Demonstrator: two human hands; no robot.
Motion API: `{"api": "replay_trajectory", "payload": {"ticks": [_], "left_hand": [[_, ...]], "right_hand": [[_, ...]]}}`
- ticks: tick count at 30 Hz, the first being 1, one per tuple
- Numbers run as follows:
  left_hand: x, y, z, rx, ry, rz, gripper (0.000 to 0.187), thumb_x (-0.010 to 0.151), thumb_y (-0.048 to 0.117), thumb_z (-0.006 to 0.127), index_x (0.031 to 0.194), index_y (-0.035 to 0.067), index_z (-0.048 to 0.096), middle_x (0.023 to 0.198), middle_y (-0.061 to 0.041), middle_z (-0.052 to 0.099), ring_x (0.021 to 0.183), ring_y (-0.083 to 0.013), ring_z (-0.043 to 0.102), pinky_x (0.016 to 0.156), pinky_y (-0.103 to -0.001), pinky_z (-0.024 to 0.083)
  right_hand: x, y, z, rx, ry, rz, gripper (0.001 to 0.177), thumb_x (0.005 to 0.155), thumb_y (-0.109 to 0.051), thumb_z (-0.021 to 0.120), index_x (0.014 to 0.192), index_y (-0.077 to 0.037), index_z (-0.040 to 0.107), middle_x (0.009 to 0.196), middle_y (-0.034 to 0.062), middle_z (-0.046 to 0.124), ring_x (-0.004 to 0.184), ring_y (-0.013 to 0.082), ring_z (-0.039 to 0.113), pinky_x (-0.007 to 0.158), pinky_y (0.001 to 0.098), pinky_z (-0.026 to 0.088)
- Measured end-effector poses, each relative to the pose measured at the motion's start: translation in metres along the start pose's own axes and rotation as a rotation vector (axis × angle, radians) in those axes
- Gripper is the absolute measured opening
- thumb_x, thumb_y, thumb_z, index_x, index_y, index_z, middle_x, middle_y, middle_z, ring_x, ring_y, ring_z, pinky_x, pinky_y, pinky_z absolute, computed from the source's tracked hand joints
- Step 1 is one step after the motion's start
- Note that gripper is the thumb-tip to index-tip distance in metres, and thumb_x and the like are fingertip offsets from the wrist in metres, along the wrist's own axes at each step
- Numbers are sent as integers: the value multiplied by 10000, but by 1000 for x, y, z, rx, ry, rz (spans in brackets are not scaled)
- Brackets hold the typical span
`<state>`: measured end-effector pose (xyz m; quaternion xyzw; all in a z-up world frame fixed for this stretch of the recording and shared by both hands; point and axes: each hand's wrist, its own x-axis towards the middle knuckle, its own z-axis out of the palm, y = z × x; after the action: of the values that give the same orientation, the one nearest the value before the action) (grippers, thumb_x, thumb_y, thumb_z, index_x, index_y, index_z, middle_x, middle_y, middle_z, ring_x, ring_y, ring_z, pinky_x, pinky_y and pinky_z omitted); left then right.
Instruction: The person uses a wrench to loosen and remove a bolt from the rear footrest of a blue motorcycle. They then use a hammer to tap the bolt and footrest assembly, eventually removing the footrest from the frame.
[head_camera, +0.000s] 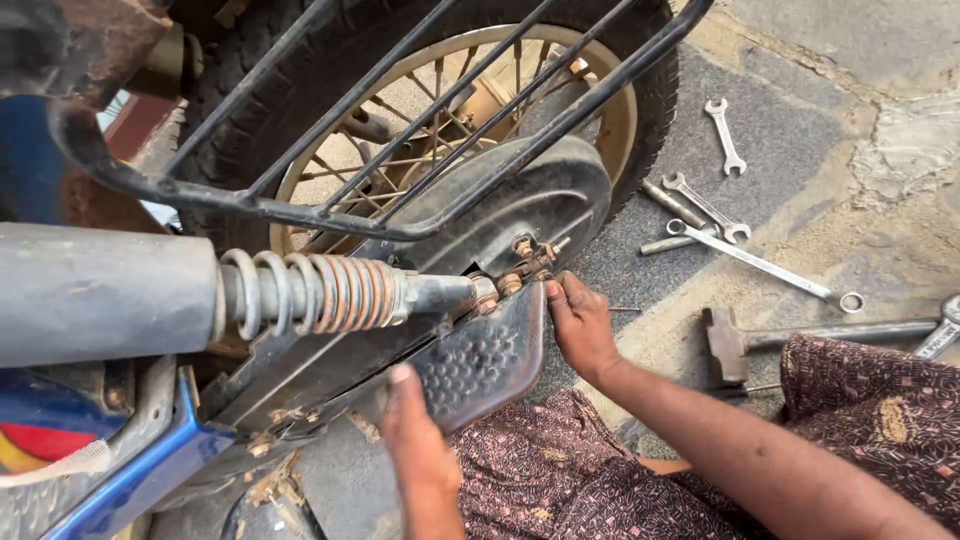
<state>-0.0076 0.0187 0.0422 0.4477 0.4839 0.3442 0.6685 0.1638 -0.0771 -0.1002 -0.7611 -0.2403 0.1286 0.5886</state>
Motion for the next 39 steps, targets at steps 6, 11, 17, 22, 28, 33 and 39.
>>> {"api": "replay_trajectory", "payload": {"ticks": [6,11,17,22,28,33,39], "left_hand": [[8,-7,-4,205,30,68,442,993,355,609,1205,-23,694,1178,-87,734,1026,-148,682,975,-328,522],[10,-5,-3,243,20,87,408,988,335,620,1181,-12,713,1143,-59,742,1004,-130,665,943,-308,514],[10,-9,-5,222,21,90,363,1008,312,637,1130,-20,716,1053,-68,740,929,-144,667,871,-319,545],[0,0,8,180,50,43,283,988,277,622,1075,23,712,1024,-75,752,884,-148,710,828,-324,586],[8,-13,-5,122,6,80,305,1016,269,629,1102,-17,692,1028,-93,747,859,-155,711,799,-320,603],[3,-6,4,132,41,55,346,1000,272,614,1162,-22,699,1059,-92,754,895,-162,721,824,-331,602],[2,-9,0,148,39,35,341,992,301,623,1136,-1,691,955,-57,751,757,-135,722,623,-283,594]], "right_hand": [[-4,14,9,362,-45,238,426,1091,-404,462,877,-50,565,733,90,585,669,227,540,617,421,478],[-9,36,10,202,85,-58,389,1105,-412,414,960,-93,584,757,39,604,713,189,569,667,384,466],[24,2,-56,-187,146,-356,262,1028,-357,578,908,-145,676,770,18,604,745,201,515,839,407,348],[36,-16,-82,-339,23,-486,252,986,-379,652,870,-157,684,790,4,597,829,175,614,898,406,339],[43,-33,-97,-549,-6,-575,287,956,-432,648,859,-167,696,743,-9,606,806,174,625,882,442,358],[44,-18,-86,-477,-105,-448,328,954,-475,624,855,-170,691,744,-14,606,782,170,618,808,426,366],[45,-8,-81,-468,-100,-503,375,971,-494,578,855,-151,674,759,-4,610,799,182,623,797,423,386]]}}
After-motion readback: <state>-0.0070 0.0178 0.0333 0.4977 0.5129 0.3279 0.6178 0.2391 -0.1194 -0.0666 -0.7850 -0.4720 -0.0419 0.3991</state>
